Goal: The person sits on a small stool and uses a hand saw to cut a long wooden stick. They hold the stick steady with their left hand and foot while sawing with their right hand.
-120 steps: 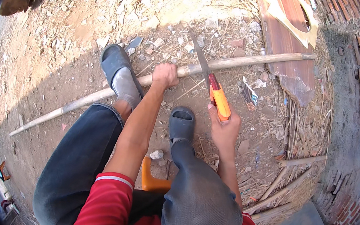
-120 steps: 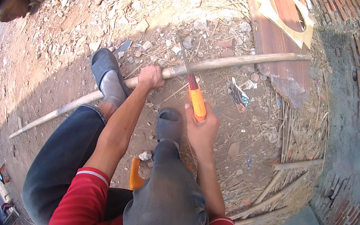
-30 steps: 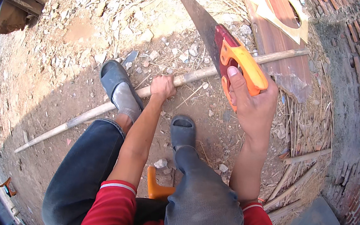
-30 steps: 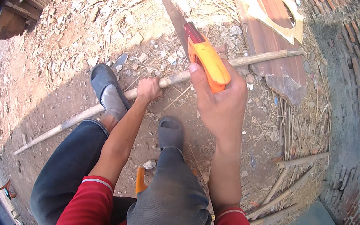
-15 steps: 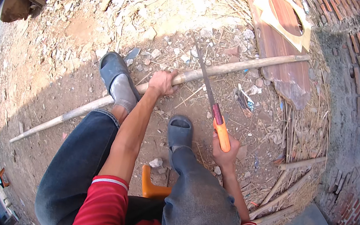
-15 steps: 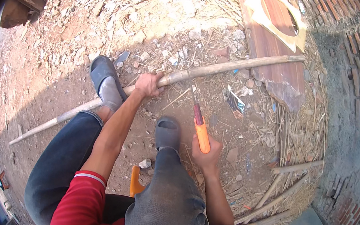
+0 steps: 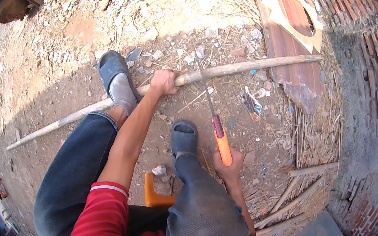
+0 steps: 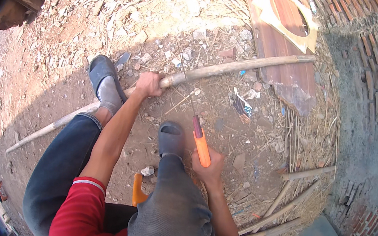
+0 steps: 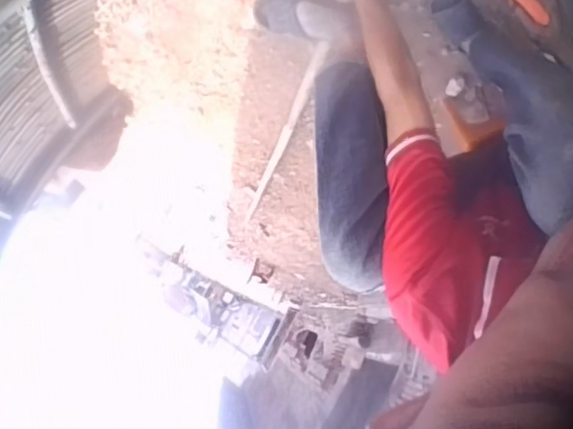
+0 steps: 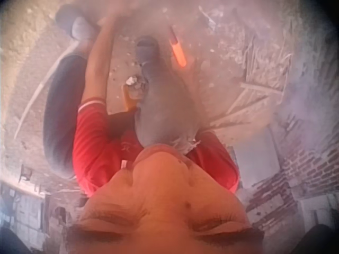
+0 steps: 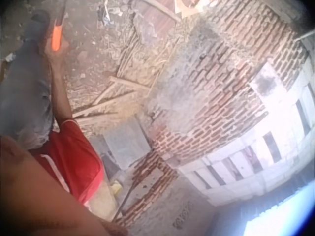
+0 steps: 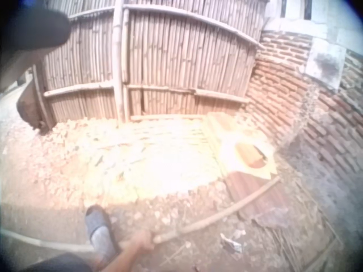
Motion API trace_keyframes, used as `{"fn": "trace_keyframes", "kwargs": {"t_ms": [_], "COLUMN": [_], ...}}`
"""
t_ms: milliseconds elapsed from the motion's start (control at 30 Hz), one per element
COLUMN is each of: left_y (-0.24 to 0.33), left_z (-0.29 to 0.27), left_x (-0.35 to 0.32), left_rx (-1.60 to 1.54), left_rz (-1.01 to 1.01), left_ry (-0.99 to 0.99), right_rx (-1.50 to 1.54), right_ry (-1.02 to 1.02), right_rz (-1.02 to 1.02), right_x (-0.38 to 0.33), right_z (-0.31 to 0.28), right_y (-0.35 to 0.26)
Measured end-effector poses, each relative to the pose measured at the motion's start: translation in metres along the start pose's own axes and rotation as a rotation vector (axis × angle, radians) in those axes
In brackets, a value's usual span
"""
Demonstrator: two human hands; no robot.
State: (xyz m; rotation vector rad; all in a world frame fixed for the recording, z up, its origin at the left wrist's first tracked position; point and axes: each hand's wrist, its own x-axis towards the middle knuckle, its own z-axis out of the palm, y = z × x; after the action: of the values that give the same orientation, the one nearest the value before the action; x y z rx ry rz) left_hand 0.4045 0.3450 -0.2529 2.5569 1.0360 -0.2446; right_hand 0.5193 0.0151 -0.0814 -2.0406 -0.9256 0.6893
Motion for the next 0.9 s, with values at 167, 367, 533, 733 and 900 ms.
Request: {"fn": "trace_keyframes", "kwargs": {"t_ms": [167, 367, 533, 733, 900], "left_y": [0.011, 0.009, 0.007, 0.012, 0.012], "left_z": [0.032, -0.01, -0.023, 0.006, 0.001], "left_x": [-0.016, -0.005, -0.006, 0.001, -0.004], "left_rx": [0.042, -0.118, -0.153, -0.137, -0.109], "left_rz": [-0.188, -0.219, -0.239, -0.274, -0.258], "left_ry": [0.169, -0.017, -0.18, 0.0, -0.031], "right_rx": [0.027, -0.039, 0.013, 0.011, -0.034], "right_ry": [-0.001, 0.017, -0.077, 0.032, 0.037], "right_rz": [-0.006, 0.014, 0.204, 0.087, -0.099], "right_x": [-0.009, -0.021, -0.039, -0.007, 0.084], "right_z": [0.007, -0.014, -0.03, -0.009, 0.033], "right_y": [0.008, -0.006, -0.01, -0.003, -0.009]}}
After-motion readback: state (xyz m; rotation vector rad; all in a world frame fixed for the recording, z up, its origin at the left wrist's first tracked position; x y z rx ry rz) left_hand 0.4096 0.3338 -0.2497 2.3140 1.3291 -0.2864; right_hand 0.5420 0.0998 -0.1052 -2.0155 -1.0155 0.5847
